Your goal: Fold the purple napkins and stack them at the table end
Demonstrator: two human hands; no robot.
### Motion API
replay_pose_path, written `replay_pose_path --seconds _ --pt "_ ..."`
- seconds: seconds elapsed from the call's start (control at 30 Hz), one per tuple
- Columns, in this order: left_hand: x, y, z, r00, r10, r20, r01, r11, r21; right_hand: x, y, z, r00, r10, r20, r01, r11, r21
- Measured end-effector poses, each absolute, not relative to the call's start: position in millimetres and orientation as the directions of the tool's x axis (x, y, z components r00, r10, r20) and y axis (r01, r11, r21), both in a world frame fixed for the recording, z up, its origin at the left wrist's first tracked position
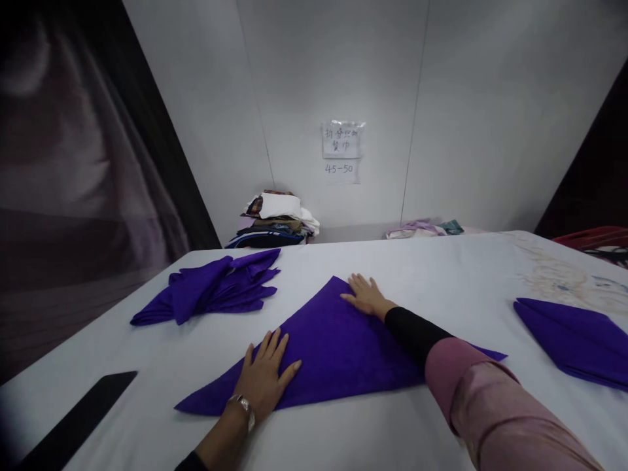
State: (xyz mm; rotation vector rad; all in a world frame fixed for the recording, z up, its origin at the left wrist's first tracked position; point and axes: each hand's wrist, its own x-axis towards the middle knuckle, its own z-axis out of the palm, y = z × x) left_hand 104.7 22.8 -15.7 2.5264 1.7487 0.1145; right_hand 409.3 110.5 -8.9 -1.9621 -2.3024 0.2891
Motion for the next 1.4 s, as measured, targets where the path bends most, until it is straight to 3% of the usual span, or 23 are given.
replay_pose_path --seconds 0.13,0.2,0.43,0.53,0.73,0.8,0.87,0.97,1.07,1.2,1.27,1.4 --pt "104 24 -18 0.357 0.934 0.031 0.930 -0.358 0.083 359 119 -15 -0.391 0.919 -0.043 0.898 0.371 -0.238" --pt "104 23 -18 0.364 0.931 0.026 0.928 -0.364 0.075 348 128 -16 -0.417 0.907 -0.057 0.886 0.392 -0.249" --pt "103 22 -16 0.347 0.938 0.013 0.936 -0.347 0.062 406 158 -2 -0.073 0.994 -0.086 0.976 0.053 -0.213" --pt "104 22 -15 0.328 0.945 0.006 0.942 -0.328 0.065 413 137 2 -0.009 0.996 -0.084 0.981 -0.007 -0.194" --pt "107 23 -10 0.339 0.940 -0.032 0.940 -0.338 0.043 372 35 -7 -0.445 0.895 -0.017 0.857 0.421 -0.297" --pt "108 24 -10 0.346 0.938 -0.034 0.938 -0.345 0.024 377 12 -10 -0.499 0.866 -0.013 0.822 0.469 -0.324" --pt "108 26 -10 0.349 0.936 -0.035 0.937 -0.349 0.008 403 -3 -12 -0.439 0.898 -0.028 0.856 0.408 -0.318" --pt "108 27 -10 0.349 0.936 -0.044 0.937 -0.349 0.002 468 -22 -11 -0.137 0.989 -0.062 0.963 0.118 -0.243" --pt "108 27 -9 0.351 0.935 -0.053 0.936 -0.351 0.011 528 -48 -5 0.093 0.994 -0.063 0.976 -0.103 -0.192" --pt "108 28 -9 0.357 0.933 -0.050 0.934 -0.356 0.014 536 -73 10 0.224 0.974 -0.032 0.959 -0.226 -0.172" --pt "107 29 -11 0.360 0.932 -0.046 0.933 -0.361 -0.010 501 -74 14 0.155 0.988 -0.005 0.969 -0.153 -0.193" --pt "102 35 -18 0.428 0.903 -0.045 0.899 -0.430 -0.079 396 -64 15 -0.139 0.988 0.064 0.948 0.151 -0.279"
